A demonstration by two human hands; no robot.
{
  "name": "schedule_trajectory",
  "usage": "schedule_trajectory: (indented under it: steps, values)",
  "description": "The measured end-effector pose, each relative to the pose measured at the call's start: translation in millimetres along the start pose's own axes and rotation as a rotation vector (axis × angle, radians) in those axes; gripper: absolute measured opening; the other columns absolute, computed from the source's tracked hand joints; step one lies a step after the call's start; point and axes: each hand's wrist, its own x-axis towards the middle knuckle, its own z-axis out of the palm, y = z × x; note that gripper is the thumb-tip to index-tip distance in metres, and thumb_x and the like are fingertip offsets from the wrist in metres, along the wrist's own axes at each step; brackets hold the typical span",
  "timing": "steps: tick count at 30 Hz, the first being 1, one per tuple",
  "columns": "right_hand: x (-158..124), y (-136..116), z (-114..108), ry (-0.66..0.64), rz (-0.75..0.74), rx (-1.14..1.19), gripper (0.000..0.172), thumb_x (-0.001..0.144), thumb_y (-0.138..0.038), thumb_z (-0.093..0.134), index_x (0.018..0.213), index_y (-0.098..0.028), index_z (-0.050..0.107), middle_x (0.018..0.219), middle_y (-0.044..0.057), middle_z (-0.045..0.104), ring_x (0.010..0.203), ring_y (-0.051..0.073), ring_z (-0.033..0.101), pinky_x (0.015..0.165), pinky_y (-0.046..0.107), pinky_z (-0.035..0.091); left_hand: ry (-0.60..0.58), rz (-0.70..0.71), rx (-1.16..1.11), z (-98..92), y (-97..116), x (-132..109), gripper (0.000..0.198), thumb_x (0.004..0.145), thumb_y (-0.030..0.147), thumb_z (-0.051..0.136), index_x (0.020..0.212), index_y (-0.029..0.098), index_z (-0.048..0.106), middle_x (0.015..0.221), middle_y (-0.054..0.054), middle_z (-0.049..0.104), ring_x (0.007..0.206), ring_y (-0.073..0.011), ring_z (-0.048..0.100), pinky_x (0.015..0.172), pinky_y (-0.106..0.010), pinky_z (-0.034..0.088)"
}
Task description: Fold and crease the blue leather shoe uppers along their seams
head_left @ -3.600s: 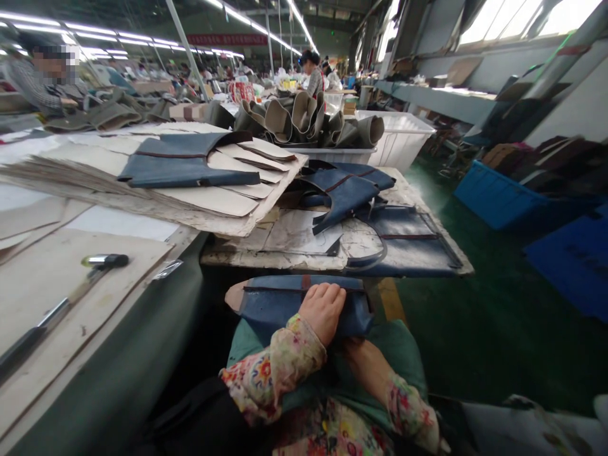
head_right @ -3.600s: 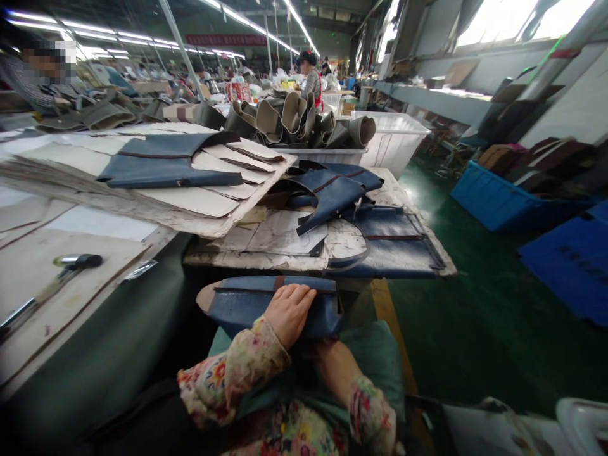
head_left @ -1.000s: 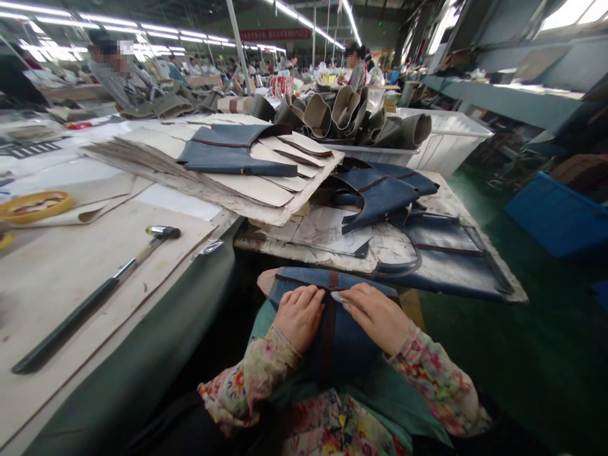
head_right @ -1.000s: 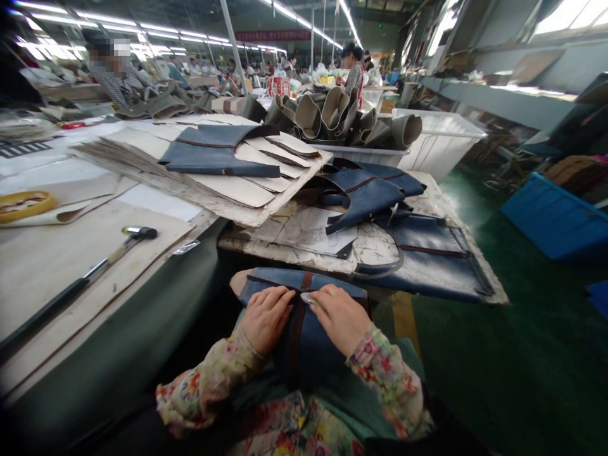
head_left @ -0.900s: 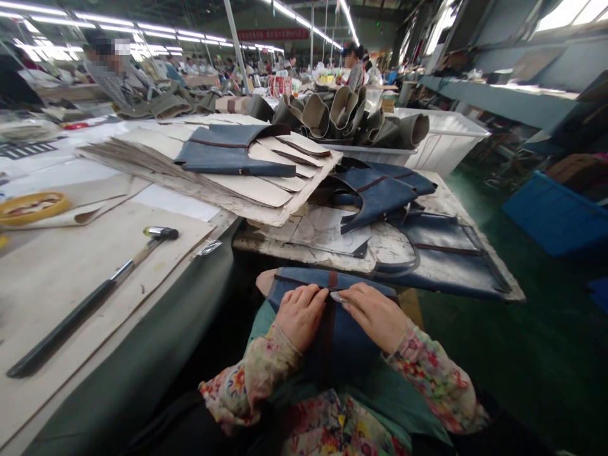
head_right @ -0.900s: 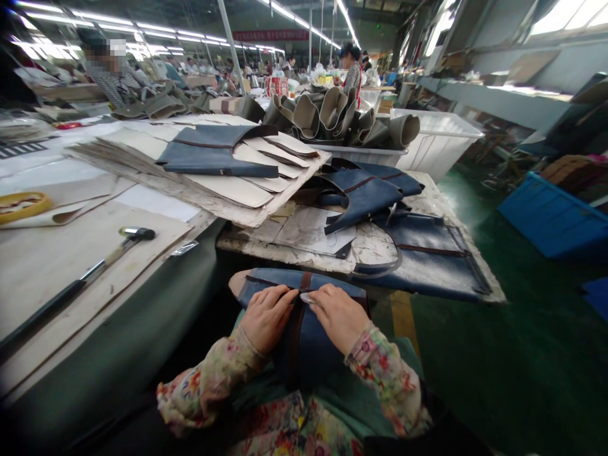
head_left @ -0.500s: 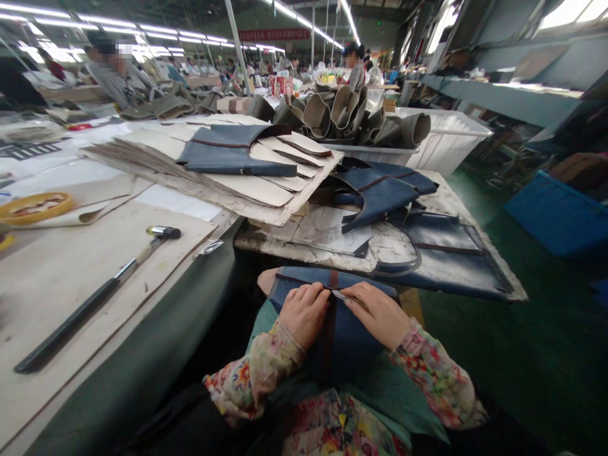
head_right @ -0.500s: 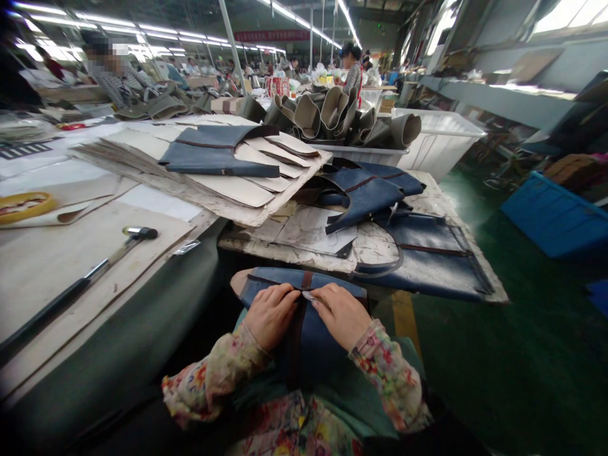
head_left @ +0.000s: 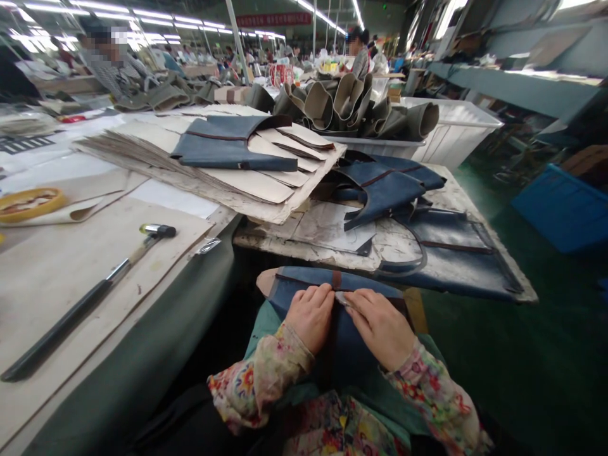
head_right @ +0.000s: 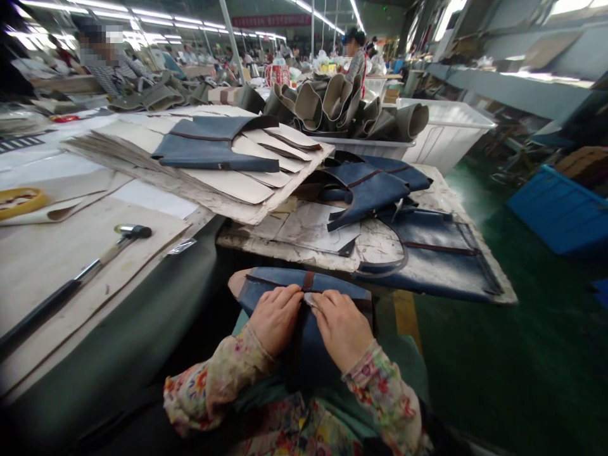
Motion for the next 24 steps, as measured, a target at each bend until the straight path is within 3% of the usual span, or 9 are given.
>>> schedule_trajectory:
  steps: [5,9,13,24]
  values:
    - [5,-4,6,0.044,0.047,-0.111,0.027,0.086,-0.025,0.041,0.108,-0.021,0.057,0.094,0.006,0.059,0.082,0.017,0.053,0.074,0.031,0.046,-0.026,0.018,-0.022,2.7,-1,1,0.028,0.083,0.014,0.044,0.11,0.017,0.051,0.117,-0.003,0.057,0.097,-0.0166,0.05,0.078,-0.033,0.039]
    - [11,-4,11,0.043,0.017,-0.268,0.029,0.085,-0.022,0.043,0.11,-0.019,0.057,0.092,0.007,0.059,0.08,0.019,0.052,0.066,0.031,0.046,-0.066,0.019,-0.032,-2.5,1,6,0.024,0.084,0.017,0.044,0.105,0.017,0.053,0.116,-0.004,0.058,0.096,-0.0169,0.05,0.076,-0.033,0.04]
    - [7,1,12,0.043,-0.022,-0.321,0.031,0.084,-0.021,0.045,0.113,-0.018,0.056,0.096,0.008,0.059,0.083,0.02,0.052,0.067,0.031,0.046,-0.104,0.011,-0.041,-8.5,1,10,0.019,0.083,0.018,0.045,0.099,0.018,0.055,0.113,-0.001,0.059,0.093,-0.016,0.052,0.074,-0.033,0.041]
    - [-43,64,-20,0.108,-0.024,-0.328,0.03,0.084,-0.025,0.044,0.11,-0.019,0.058,0.101,0.008,0.059,0.093,0.021,0.051,0.081,0.035,0.045,-0.01,-0.044,0.012,-19.5,-18,-6,0.028,0.086,0.02,0.041,0.109,0.02,0.057,0.112,-0.004,0.062,0.092,-0.0182,0.053,0.074,-0.033,0.043]
